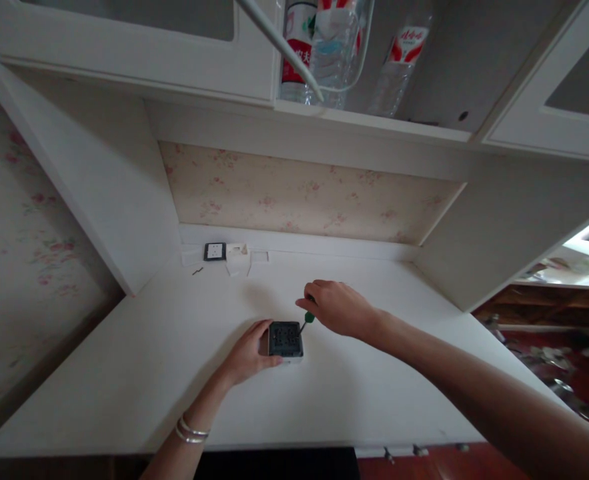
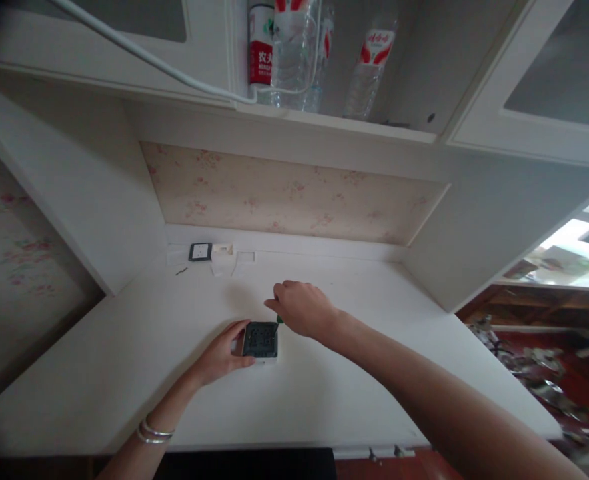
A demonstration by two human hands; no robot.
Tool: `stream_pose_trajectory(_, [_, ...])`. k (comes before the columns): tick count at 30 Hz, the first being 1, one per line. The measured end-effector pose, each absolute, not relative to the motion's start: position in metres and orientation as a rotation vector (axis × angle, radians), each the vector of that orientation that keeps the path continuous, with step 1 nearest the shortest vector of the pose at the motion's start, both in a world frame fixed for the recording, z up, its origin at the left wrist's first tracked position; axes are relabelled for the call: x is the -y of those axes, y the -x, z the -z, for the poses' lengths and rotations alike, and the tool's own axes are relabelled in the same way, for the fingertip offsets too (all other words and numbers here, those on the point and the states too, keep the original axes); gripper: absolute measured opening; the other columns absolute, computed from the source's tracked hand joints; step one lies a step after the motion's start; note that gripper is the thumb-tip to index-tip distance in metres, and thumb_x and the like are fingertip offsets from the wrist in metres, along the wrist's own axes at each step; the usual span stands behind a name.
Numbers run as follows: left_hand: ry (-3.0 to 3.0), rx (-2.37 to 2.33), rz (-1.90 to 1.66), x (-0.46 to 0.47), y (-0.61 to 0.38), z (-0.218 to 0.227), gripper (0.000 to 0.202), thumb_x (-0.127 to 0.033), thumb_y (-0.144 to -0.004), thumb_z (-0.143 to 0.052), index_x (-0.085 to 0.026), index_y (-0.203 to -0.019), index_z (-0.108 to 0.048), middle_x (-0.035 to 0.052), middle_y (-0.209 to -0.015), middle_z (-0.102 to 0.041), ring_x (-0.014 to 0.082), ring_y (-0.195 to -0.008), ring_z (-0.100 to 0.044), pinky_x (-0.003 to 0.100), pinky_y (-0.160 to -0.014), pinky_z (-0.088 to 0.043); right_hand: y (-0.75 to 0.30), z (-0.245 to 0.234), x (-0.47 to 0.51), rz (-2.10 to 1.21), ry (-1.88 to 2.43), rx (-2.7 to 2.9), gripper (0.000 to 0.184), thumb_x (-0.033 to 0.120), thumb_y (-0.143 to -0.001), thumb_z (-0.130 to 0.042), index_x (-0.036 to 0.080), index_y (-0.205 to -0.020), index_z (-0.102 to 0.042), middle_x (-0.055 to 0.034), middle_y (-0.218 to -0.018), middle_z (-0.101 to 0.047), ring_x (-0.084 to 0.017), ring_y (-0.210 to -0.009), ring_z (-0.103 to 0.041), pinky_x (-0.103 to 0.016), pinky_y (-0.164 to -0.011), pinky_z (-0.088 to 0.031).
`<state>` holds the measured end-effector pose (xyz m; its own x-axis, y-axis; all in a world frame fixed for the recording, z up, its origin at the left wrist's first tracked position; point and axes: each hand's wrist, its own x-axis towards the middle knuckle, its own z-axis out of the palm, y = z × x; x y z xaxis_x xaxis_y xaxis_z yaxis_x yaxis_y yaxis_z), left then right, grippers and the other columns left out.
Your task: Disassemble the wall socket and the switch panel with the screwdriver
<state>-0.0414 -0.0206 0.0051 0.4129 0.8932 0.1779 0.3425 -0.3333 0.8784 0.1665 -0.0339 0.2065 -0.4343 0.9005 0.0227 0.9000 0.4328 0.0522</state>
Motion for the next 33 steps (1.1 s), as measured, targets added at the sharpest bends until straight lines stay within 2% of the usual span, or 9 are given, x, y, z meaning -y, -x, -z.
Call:
stream_pose_trajectory(8, [-1.868,-1.029,-0.86,0.02,0.042,-0.005,0.079,-0.03,-0.061,-0.082,-0.023,-0.131,-0.047,0.0105,-0.134,-0.051,0.0306,-0.122,-0.048,0.045,-0.105,-0.037,-0.171,-0.216,0.02,0.311,-1.305,-2.887,0.026,0.015,-0.083,-0.051,0.018,-0.108,-0.055,-0.0087,-0.112,-0.057,-0.015,-0.084,-0.06,-0.025,-0.072,-0.043])
stream_pose_trajectory(11, [-1.863,-1.008,-0.876,0.02,0.042,-0.005,0.077,-0.029,-0.06,-0.082,-0.022,-0.129,-0.048,0.01,-0.131,-0.052,0.0299,-0.12,-0.05,0.044,-0.104,-0.038,-0.168,-0.217,0.016,0.341,-1.289,-2.824,0.028,0.024,-0.084,-0.054,0.019,-0.112,-0.054,-0.0097,-0.112,-0.059,-0.019,-0.088,-0.061,-0.028,-0.074,-0.044])
stream_pose_trajectory(14, [-1.833,-0.998,-0.913,0.02,0.042,-0.003,0.076,-0.028,-0.059,-0.082,-0.022,-0.128,-0.05,0.0101,-0.13,-0.054,0.0298,-0.117,-0.052,0.043,-0.102,-0.039,-0.162,-0.215,0.013,0.072,-1.574,-2.627,0.034,0.04,-0.094,-0.038,0.016,-0.103,-0.059,-0.0137,-0.097,-0.064,-0.027,-0.087,-0.062,-0.036,-0.072,-0.045])
stream_pose_trajectory(17, [-1.816,-0.979,-0.932,0.02,0.042,-0.002,0.075,-0.026,-0.058,-0.082,-0.022,-0.126,-0.05,0.0099,-0.127,-0.055,0.029,-0.114,-0.054,0.042,-0.1,-0.041,-0.163,-0.216,0.011,0.05,-1.505,-2.68,0.03,0.027,-0.095,-0.033,0.016,-0.104,-0.06,-0.0133,-0.1,-0.064,-0.024,-0.088,-0.063,-0.034,-0.074,-0.044])
stream_pose_trajectory(21, [-1.833,-0.963,-0.936,0.021,0.043,-0.004,0.073,-0.026,-0.058,-0.082,-0.022,-0.124,-0.051,0.0092,-0.124,-0.057,0.0283,-0.112,-0.055,0.041,-0.099,-0.042,-0.17,-0.222,0.015,0.286,-1.305,-2.793,0.038,0.017,-0.083,-0.05,0.02,-0.12,-0.051,-0.01,-0.119,-0.057,-0.02,-0.09,-0.061,-0.029,-0.074,-0.044])
stream_pose_trajectory(24, [-1.856,-0.994,-0.933,0.021,0.043,-0.004,0.074,-0.028,-0.058,-0.083,-0.022,-0.125,-0.052,0.0096,-0.124,-0.057,0.029,-0.113,-0.054,0.042,-0.1,-0.041,-0.168,-0.224,0.019,0.316,-1.323,-2.735,0.039,0.024,-0.082,-0.054,0.023,-0.121,-0.051,-0.0085,-0.122,-0.057,-0.021,-0.093,-0.061,-0.03,-0.074,-0.044])
stream_pose_trajectory(27, [-1.873,-1.024,-0.913,0.021,0.043,-0.003,0.075,-0.032,-0.058,-0.083,-0.022,-0.126,-0.052,0.0103,-0.125,-0.056,0.0297,-0.115,-0.053,0.043,-0.101,-0.04,-0.163,-0.222,0.02,0.114,-1.559,-2.597,0.032,0.04,-0.093,-0.04,0.021,-0.113,-0.056,-0.0105,-0.107,-0.064,-0.026,-0.089,-0.063,-0.035,-0.071,-0.044])
stream_pose_trajectory(29, [-1.882,-1.044,-0.906,0.021,0.044,-0.002,0.078,-0.035,-0.057,-0.083,-0.021,-0.128,-0.051,0.0109,-0.128,-0.054,0.0303,-0.118,-0.051,0.043,-0.103,-0.039,-0.162,-0.22,0.018,0.05,-1.542,-2.619,0.032,0.035,-0.096,-0.033,0.02,-0.111,-0.057,-0.011,-0.105,-0.064,-0.025,-0.088,-0.063,-0.035,-0.071,-0.044])
stream_pose_trajectory(33, [-1.892,-1.079,-0.882,0.02,0.045,-0.002,0.086,-0.039,-0.055,-0.084,-0.021,-0.131,-0.048,0.0123,-0.134,-0.05,0.0327,-0.124,-0.045,0.046,-0.107,-0.033,-0.169,-0.221,0.015,0.262,-1.219,-2.813,0.032,0.018,-0.087,-0.046,0.02,-0.119,-0.052,-0.0095,-0.122,-0.055,-0.018,-0.09,-0.062,-0.029,-0.076,-0.044])
